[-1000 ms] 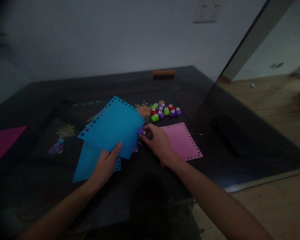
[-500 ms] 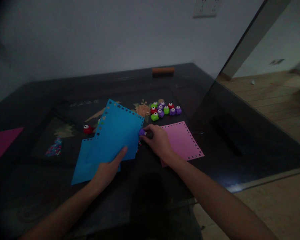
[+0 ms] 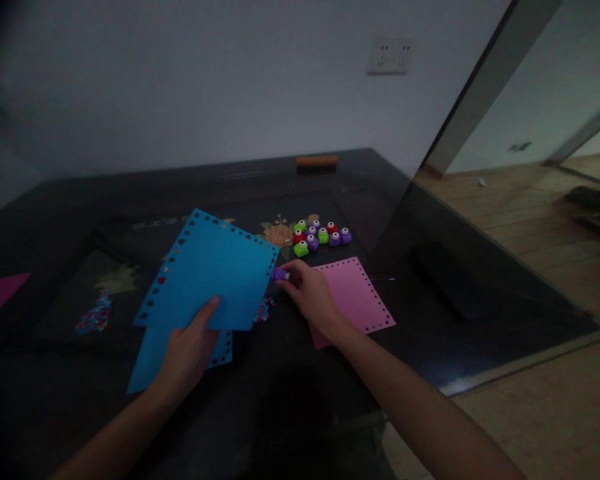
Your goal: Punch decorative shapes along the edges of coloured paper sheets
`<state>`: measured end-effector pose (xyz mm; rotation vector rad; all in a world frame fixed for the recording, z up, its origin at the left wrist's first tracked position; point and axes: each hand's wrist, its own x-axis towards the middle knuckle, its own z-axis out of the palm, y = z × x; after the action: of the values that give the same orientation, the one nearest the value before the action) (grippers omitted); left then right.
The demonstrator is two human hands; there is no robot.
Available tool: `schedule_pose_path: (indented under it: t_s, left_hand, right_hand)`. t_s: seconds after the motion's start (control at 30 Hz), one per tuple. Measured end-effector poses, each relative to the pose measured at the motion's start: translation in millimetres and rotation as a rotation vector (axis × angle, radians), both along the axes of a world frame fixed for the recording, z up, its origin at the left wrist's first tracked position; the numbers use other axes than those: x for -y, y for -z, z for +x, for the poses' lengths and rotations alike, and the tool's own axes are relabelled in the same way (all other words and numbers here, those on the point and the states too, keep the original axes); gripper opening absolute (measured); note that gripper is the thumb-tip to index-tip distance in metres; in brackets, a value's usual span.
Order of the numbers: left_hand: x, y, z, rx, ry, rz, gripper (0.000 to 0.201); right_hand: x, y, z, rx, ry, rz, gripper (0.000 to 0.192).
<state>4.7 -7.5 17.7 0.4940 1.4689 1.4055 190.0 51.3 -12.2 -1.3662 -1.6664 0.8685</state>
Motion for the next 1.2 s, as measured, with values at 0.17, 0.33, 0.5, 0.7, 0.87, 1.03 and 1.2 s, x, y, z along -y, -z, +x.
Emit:
schedule_pose_path:
  t_s: [0.17, 0.33, 0.5, 0.7, 0.87, 1.03, 1.2]
  left_hand:
    - [-7.9, -5.5, 4.6, 0.101, -0.077, 0.046, 0.023]
    - [-10.1, -9.4, 6.2, 0.240, -0.060, 0.043, 0.029]
    - [-9.5, -7.4, 6.5, 0.224, 0.000, 0.027, 0.036]
    - [-8.9, -5.6, 5.8, 0.192, 0.055, 0.040, 0.038]
    - [-8.2, -5.9, 6.0, 0.181, 0.069, 0.037, 0.040]
    - [-8.4, -0.9, 3.8, 0.143, 0.076, 0.059, 0.043]
    - [-8.4, 2.0, 2.9, 0.143, 0.096, 0.069, 0.046]
  right_hand:
    - [-1.2, -7.3, 1.6, -0.136, 0.016, -0.011, 0.019]
    - [-2.3, -10.6, 5.5, -0.258, 0.018, -0.023, 0.023]
    - [-7.5, -7.5, 10.8, -0.357, 0.069, -0.019, 0.027]
    - [-23.1, -18.0, 27.0, -0.284, 0.191, 0.096, 0.032]
    - [-36.4, -27.3, 19.2, 0.317, 0.100, 0.171, 0.028]
    - [-38.4, -22.9, 5.9, 0.608, -0.010, 0.182, 0.022]
    - [-36.7, -19.3, 6.7, 0.744, 0.005, 0.182, 0.024]
